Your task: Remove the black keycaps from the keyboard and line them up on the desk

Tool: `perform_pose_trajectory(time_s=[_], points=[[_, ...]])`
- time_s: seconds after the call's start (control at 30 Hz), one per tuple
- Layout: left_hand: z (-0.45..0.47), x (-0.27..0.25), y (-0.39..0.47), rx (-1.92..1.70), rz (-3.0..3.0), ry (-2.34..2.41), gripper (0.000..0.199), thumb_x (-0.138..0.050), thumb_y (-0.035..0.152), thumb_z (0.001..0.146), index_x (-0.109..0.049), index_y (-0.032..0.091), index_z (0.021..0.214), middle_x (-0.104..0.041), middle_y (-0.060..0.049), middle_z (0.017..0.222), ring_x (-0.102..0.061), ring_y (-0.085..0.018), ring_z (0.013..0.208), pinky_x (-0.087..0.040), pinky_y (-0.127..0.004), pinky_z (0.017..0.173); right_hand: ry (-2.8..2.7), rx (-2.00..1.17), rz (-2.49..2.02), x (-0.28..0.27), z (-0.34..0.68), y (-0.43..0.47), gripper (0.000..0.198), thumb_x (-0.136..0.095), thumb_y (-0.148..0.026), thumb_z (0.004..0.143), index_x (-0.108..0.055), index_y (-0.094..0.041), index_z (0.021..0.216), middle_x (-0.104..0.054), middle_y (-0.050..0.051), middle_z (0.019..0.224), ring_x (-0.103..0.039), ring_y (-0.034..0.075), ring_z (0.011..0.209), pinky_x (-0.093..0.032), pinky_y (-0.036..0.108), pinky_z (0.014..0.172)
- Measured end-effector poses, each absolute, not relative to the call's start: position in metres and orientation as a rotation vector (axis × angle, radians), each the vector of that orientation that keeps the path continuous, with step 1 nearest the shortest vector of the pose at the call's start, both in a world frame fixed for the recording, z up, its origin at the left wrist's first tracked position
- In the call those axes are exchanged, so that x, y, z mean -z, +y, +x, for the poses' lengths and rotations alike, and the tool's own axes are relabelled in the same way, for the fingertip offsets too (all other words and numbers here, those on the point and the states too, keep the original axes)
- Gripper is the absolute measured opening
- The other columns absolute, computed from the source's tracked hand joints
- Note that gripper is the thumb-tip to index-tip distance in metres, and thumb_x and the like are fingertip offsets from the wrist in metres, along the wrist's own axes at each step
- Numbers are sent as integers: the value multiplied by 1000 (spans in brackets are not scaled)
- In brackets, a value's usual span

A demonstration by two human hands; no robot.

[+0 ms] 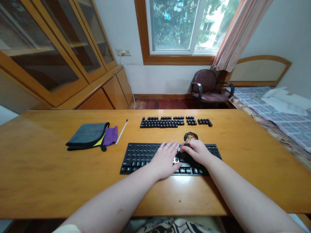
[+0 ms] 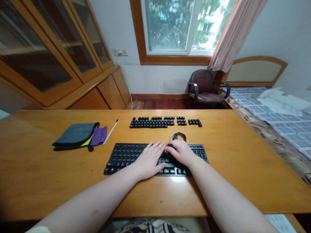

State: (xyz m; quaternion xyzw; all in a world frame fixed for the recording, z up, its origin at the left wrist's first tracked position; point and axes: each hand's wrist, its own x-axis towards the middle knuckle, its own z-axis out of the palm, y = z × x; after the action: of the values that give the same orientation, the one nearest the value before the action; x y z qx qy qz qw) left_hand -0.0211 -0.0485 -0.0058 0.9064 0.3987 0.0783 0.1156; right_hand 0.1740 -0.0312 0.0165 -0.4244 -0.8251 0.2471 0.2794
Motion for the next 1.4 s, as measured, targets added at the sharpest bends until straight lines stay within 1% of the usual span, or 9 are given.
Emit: perform_pose_trajectory(time_s=[0.17, 0.33, 0.4, 0.5, 0.6, 0.83, 0.93, 1.1, 1.4], points=[[-21, 9, -48, -253, 2652, 1165, 71, -36, 58, 84, -25, 16, 140, -30, -8, 146, -21, -24, 136, -11, -45, 111, -2237, -792, -1199, -16, 168, -31, 26, -50, -33, 87, -62, -18, 70, -66, 2, 65, -61, 14, 62, -43, 24, 59], [-20, 10, -47, -268, 2625, 1173, 74, -39, 60, 82, -26, 16, 140, -31, -8, 145, -22, -24, 135, -12, -45, 111, -2232, -787, -1229, -15, 164, -32, 23, -54, -32, 85, -64, -18, 71, -67, 2, 64, -60, 14, 62, -42, 23, 58], [-19, 10, -47, -279, 2607, 1178, 75, -41, 60, 81, -27, 16, 140, -31, -8, 145, -22, -24, 135, -12, -45, 111, -2258, -785, -1222, -14, 163, -32, 21, -54, -32, 86, -66, -18, 75, -68, 3, 68, -61, 15, 64, -42, 24, 61], [-19, 9, -47, -284, 2580, 1191, 77, -44, 59, 79, -26, 16, 140, -31, -8, 145, -23, -24, 135, -13, -45, 111, -2340, -784, -1191, -14, 162, -32, 19, -54, -33, 85, -67, -18, 86, -70, 5, 81, -62, 17, 73, -43, 26, 67], [-18, 8, -48, -273, 2567, 1188, 76, -46, 57, 79, -25, 17, 140, -30, -7, 146, -23, -25, 135, -12, -45, 111, -2427, -816, -1145, -16, 164, -32, 21, -54, -34, 86, -67, -18, 87, -70, 6, 88, -63, 17, 78, -44, 26, 71], [-19, 5, -48, -250, 2577, 1182, 74, -44, 57, 80, -24, 18, 140, -29, -7, 147, -21, -24, 136, -12, -45, 111, -2476, -726, -1168, -20, 169, -33, 24, -47, -28, 88, -65, -17, 77, -69, 6, 78, -62, 16, 71, -43, 26, 68], [-19, 5, -48, -236, 2581, 1182, 75, -44, 58, 80, -24, 18, 140, -28, -7, 147, -21, -24, 136, -12, -45, 111, -2508, -690, -1143, -20, 169, -33, 24, -47, -27, 88, -66, -17, 79, -69, 6, 80, -62, 17, 71, -44, 27, 68], [-19, 6, -48, -248, 2581, 1181, 75, -45, 57, 80, -24, 18, 141, -28, -7, 147, -21, -24, 136, -12, -45, 111, -2521, -671, -1109, -21, 169, -35, 22, -48, -28, 88, -66, -18, 82, -69, 7, 84, -63, 18, 75, -45, 28, 72], [-20, 6, -48, -246, 2584, 1171, 77, -45, 58, 80, -23, 17, 141, -26, -8, 147, -21, -24, 136, -12, -44, 111, -2502, -669, -1052, -19, 171, -34, 22, -48, -28, 88, -66, -18, 82, -70, 5, 79, -63, 17, 72, -45, 27, 70]])
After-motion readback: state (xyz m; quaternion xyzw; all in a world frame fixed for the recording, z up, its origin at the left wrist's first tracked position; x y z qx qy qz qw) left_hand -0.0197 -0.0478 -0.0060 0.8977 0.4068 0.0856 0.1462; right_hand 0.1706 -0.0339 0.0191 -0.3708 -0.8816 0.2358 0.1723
